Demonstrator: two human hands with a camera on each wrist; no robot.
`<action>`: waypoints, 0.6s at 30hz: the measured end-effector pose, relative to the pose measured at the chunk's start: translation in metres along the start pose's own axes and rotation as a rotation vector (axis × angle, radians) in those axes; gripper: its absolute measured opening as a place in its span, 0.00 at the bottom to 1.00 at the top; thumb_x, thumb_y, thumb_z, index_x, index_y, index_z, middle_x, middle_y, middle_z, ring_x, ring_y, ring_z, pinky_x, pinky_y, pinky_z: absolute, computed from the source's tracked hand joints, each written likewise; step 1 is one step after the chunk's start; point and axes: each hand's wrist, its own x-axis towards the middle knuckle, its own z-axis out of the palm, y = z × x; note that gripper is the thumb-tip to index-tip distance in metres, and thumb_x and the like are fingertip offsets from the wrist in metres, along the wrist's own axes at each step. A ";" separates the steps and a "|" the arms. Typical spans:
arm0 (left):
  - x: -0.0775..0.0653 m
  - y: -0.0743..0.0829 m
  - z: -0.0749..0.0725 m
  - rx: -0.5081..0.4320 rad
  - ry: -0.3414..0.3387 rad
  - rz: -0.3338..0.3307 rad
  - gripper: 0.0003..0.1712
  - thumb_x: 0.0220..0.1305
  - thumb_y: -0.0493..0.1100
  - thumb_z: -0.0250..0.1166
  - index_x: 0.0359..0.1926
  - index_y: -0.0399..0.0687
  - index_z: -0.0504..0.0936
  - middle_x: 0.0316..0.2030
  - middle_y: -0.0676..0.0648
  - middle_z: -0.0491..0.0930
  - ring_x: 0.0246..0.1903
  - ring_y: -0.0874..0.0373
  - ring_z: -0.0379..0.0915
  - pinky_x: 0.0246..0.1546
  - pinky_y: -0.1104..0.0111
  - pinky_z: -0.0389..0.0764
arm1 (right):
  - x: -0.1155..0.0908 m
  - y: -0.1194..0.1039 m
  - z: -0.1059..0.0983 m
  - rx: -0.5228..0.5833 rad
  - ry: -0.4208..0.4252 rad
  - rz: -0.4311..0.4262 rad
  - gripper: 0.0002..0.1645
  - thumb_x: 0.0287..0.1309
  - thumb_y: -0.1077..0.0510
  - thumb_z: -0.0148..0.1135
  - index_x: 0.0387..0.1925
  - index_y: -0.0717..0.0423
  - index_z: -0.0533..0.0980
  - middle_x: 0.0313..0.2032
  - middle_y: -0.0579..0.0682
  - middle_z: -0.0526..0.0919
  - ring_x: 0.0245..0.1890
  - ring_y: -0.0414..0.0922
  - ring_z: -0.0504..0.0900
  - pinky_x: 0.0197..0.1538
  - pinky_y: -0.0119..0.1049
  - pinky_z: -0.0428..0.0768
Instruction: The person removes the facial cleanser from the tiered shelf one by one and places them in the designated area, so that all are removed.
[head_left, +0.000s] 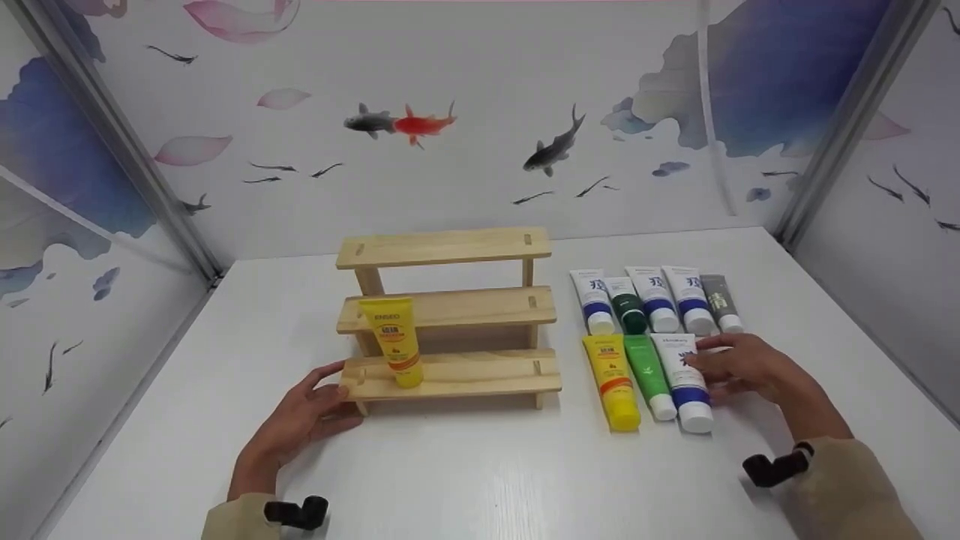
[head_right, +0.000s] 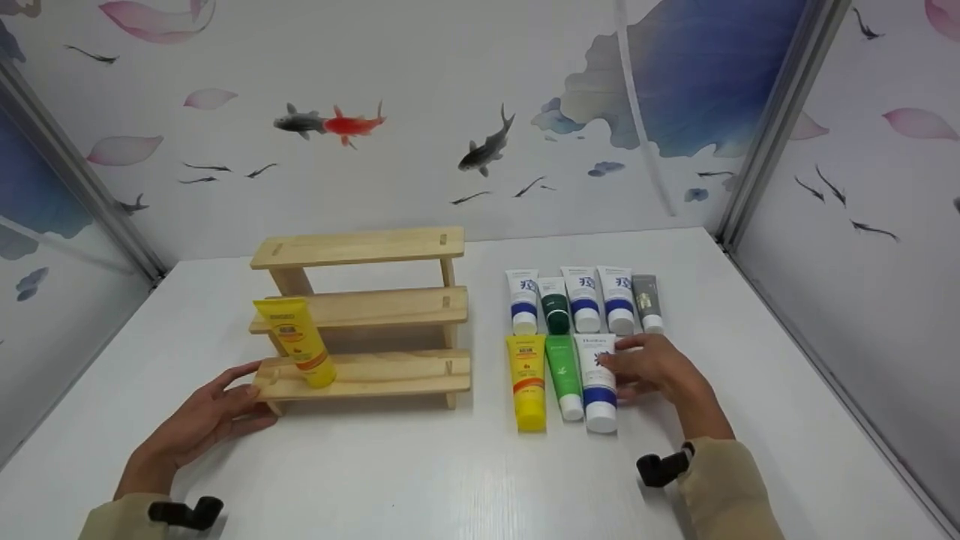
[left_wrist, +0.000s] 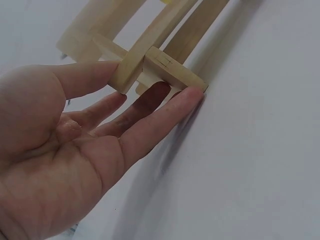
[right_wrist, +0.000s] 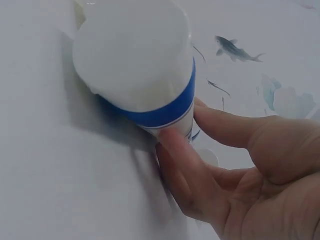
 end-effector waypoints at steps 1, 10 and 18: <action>0.000 0.000 0.000 0.000 0.000 -0.002 0.38 0.74 0.48 0.58 0.78 0.53 0.52 0.68 0.34 0.68 0.56 0.51 0.79 0.59 0.58 0.83 | 0.000 0.000 0.000 0.007 -0.007 0.003 0.60 0.57 0.36 0.68 0.75 0.67 0.51 0.59 0.65 0.78 0.41 0.45 0.83 0.46 0.34 0.87; 0.000 -0.001 0.000 -0.002 0.020 -0.012 0.37 0.74 0.47 0.58 0.77 0.55 0.53 0.65 0.36 0.71 0.54 0.51 0.79 0.58 0.58 0.83 | 0.001 -0.002 0.003 0.007 -0.021 0.009 0.62 0.55 0.35 0.69 0.75 0.68 0.51 0.57 0.64 0.80 0.41 0.45 0.83 0.45 0.33 0.86; 0.002 -0.002 -0.002 -0.001 -0.023 0.011 0.36 0.76 0.45 0.55 0.78 0.52 0.50 0.67 0.33 0.68 0.55 0.51 0.80 0.59 0.58 0.83 | -0.003 -0.002 -0.002 -0.009 0.013 0.011 0.59 0.56 0.36 0.69 0.74 0.66 0.55 0.58 0.65 0.79 0.41 0.43 0.84 0.46 0.32 0.86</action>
